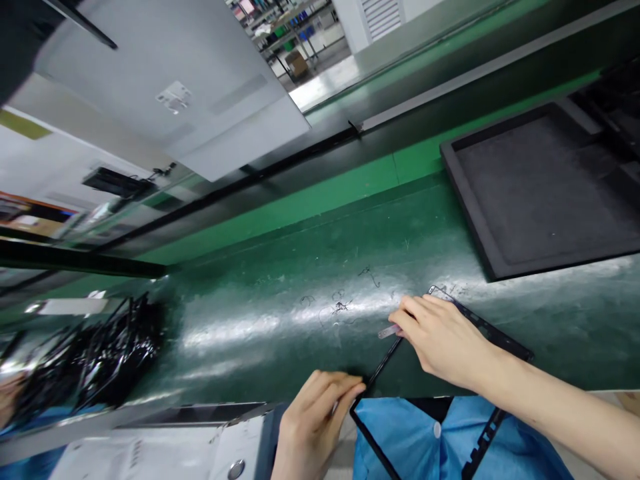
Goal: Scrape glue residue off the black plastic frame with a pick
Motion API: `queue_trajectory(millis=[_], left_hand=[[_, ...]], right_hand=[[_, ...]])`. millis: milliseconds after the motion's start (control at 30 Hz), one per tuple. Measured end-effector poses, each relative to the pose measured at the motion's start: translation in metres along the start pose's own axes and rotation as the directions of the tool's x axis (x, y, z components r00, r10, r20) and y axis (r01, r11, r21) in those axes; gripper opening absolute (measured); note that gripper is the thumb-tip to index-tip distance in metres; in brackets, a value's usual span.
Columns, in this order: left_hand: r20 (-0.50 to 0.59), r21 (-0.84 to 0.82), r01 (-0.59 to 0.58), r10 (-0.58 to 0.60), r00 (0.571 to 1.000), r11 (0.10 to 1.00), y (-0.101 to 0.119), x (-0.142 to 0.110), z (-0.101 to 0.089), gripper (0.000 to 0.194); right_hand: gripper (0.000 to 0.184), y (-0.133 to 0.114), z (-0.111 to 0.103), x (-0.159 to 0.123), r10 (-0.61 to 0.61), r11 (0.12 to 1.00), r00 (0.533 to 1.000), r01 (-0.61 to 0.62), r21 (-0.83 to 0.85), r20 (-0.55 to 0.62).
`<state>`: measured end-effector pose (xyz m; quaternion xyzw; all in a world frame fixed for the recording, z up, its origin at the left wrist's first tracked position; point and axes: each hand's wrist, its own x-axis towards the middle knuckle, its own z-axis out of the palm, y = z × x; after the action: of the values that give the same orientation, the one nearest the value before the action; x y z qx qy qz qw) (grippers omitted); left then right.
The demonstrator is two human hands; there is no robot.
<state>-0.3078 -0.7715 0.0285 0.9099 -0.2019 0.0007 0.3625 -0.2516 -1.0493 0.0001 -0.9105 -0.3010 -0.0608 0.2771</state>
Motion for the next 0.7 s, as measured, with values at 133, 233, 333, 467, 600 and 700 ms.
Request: queue_trajectory(millis=[133,233,333,467,600,700], left_hand=[[0.103,0.133,-0.083,0.070,0.992,0.988,-0.002,-0.012,-0.004,0.018],[0.115,0.215,-0.088,0.065,0.991,0.973,-0.004,-0.009,-0.015,0.019],[0.099,0.299,-0.098,0.072,0.993,0.949,-0.008,0.007,-0.019,0.019],[-0.077,0.313,-0.045,0.073,0.994,0.949,-0.011,0.037,-0.008,0.015],[-0.244,0.135,-0.056,0.088,0.966,0.989,-0.011,0.055,0.009,0.014],[-0.282,0.027,-0.044,0.050,0.958,0.999,-0.015,0.058,0.017,0.013]], right_hand=[[0.024,0.002,0.000,0.001,0.043,0.999,0.999,-0.042,0.011,-0.027],[0.021,0.005,0.000,0.001,0.098,0.995,0.993,-0.098,-0.007,-0.062],[0.021,0.007,-0.006,0.002,0.149,0.985,0.987,-0.153,-0.074,-0.058],[0.018,0.003,-0.022,0.011,0.153,0.974,0.988,-0.153,-0.166,-0.015],[0.011,-0.011,-0.026,0.032,0.052,0.997,0.998,-0.053,0.049,0.031],[0.006,-0.014,-0.013,0.045,0.009,0.978,0.999,-0.020,0.210,0.053]])
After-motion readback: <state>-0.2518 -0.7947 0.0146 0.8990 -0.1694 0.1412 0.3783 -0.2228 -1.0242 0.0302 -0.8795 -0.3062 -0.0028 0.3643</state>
